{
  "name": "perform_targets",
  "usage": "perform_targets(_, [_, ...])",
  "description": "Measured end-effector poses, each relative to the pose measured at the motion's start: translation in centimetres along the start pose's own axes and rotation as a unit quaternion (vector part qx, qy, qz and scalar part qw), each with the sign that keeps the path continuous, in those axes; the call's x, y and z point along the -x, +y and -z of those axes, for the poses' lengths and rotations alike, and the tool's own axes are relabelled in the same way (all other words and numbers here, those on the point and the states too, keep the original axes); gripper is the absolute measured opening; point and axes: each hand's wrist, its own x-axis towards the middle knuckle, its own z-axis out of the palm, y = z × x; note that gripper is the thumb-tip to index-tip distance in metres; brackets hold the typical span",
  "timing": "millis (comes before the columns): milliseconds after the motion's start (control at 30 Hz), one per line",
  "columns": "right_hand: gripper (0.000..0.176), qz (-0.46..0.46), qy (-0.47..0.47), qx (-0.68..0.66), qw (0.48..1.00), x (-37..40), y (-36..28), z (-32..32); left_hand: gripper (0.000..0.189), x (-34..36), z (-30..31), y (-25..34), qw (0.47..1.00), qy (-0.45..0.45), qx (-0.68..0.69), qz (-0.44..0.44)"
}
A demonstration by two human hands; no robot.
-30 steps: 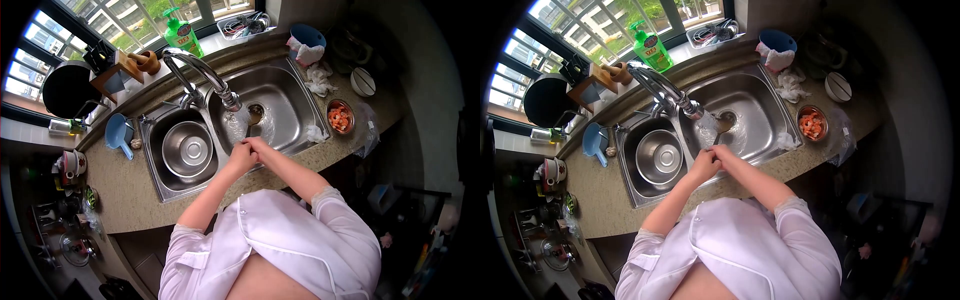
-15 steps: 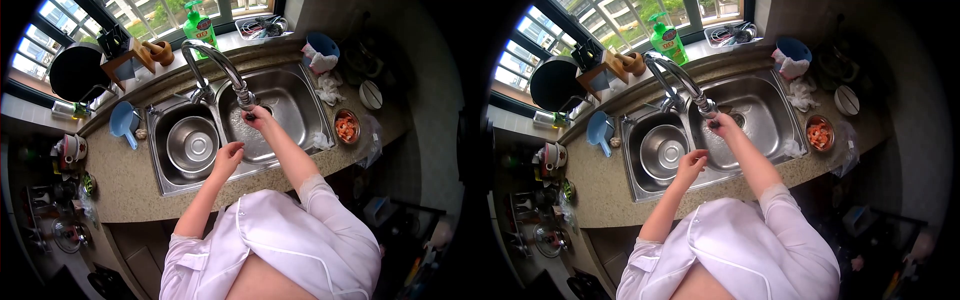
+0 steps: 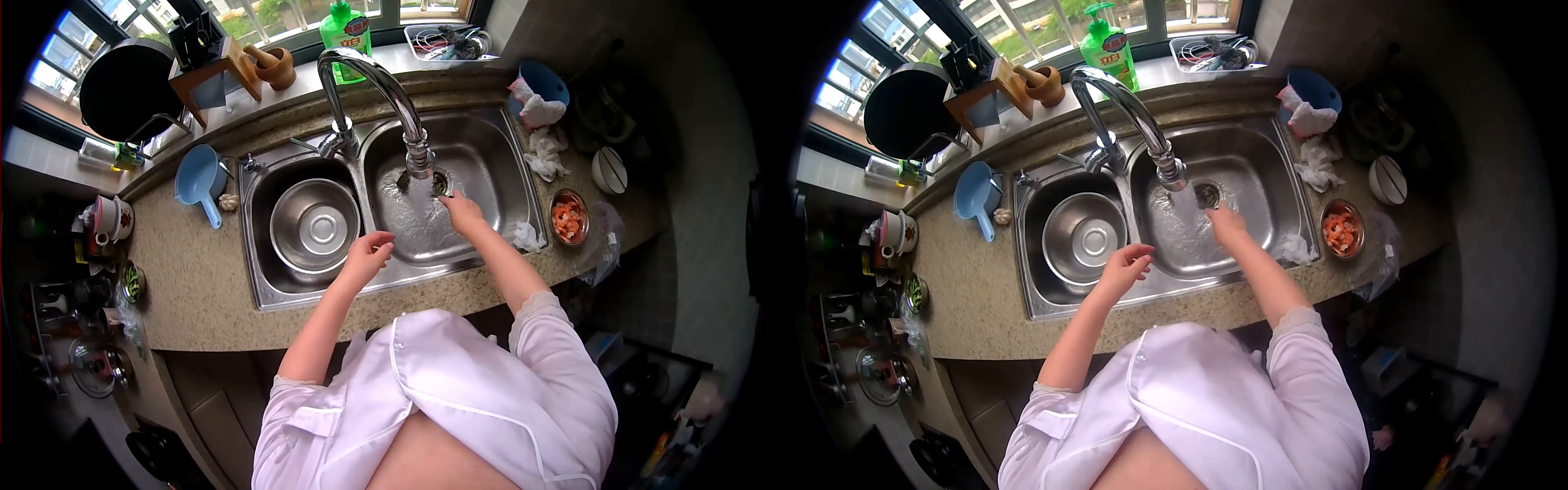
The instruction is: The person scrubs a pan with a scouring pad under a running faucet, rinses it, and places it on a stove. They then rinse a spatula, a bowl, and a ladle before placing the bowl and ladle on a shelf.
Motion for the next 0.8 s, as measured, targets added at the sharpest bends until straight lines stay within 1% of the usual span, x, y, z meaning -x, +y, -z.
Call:
perform_targets(33, [0.036,-0.001,-0.002,0.001,1.0,0.4,0.5,0.6,0.026,0.0,0.4,-0.2,1.0,-0.001,0.002,0.002])
perform_targets(100, [0.032,-0.027,-0.01,0.047,0.998,1.6,1.4,2.4,0.027,0.0,1.2,-0.5,1.0,0.008,0.004,0.024])
perform_targets(133, [0.037,-0.029,0.012,0.03,0.999,2.3,1.7,3.1,0.026,0.1,1.4,-0.4,0.999,0.02,0.008,0.047])
perform_targets(167, [0.037,-0.031,0.012,0.033,0.999,2.4,2.5,2.6,0.026,-0.1,1.6,-0.5,0.999,0.018,0.01,0.046])
perform_targets(233, [0.037,0.063,0.106,-0.047,0.991,2.7,4.1,0.7,0.026,-0.4,1.7,-0.7,0.998,0.028,0.027,0.055])
perform_targets(267, [0.037,0.06,0.107,-0.047,0.991,2.8,3.6,0.5,0.027,-0.6,1.6,-0.4,0.998,0.019,0.025,0.051])
perform_targets(300, [0.033,-0.062,-0.002,-0.321,0.945,2.7,2.2,0.4,0.027,-0.8,1.4,-0.2,0.998,0.017,0.024,0.05])
perform_targets(333, [0.029,-0.174,-0.11,-0.563,0.801,2.5,0.7,0.3,0.027,-1.0,1.1,0.0,0.998,0.005,0.029,0.049])
perform_targets(367, [0.029,-0.174,-0.109,-0.564,0.8,2.0,0.0,0.0,0.028,-1.1,0.8,0.2,0.998,-0.005,0.033,0.049])
perform_targets(400, [0.024,-0.214,-0.16,-0.692,0.67,1.1,-0.5,-0.6,0.028,-1.2,0.6,0.5,0.998,-0.006,0.031,0.049])
perform_targets(433, [0.018,-0.246,-0.205,-0.795,0.515,0.2,-1.0,-1.1,0.027,-1.2,0.4,0.7,0.998,-0.013,0.034,0.052])
perform_targets(467, [0.018,-0.245,-0.204,-0.797,0.513,-1.0,-1.5,-1.7,0.027,-1.2,0.3,0.8,0.998,-0.021,0.037,0.055])
perform_targets(533, [0.012,-0.286,-0.223,-0.873,0.327,-3.8,-2.6,-2.4,0.027,-1.1,0.4,0.7,0.997,-0.025,0.038,0.054])
perform_targets(600, [0.013,-0.284,-0.141,-0.876,0.364,-6.0,-4.6,-1.9,0.027,-1.0,0.4,0.5,0.997,-0.028,0.042,0.052])
perform_targets(633, [0.013,-0.283,-0.141,-0.876,0.364,-6.3,-5.6,-1.4,0.028,-0.9,0.5,0.2,0.997,-0.031,0.045,0.054])
perform_targets(700, [0.018,-0.16,-0.055,-0.915,0.367,-5.6,-8.5,1.7,0.028,-0.6,0.8,-0.1,0.997,-0.032,0.048,0.055])
perform_targets(733, [0.018,-0.16,-0.056,-0.914,0.368,-5.7,-9.1,2.1,0.028,-0.5,1.0,-0.2,0.996,-0.028,0.054,0.061])
perform_targets(800, [0.02,-0.145,0.01,-0.925,0.35,-6.2,-9.8,2.3,0.028,-0.2,1.3,-0.2,0.996,-0.025,0.061,0.067])
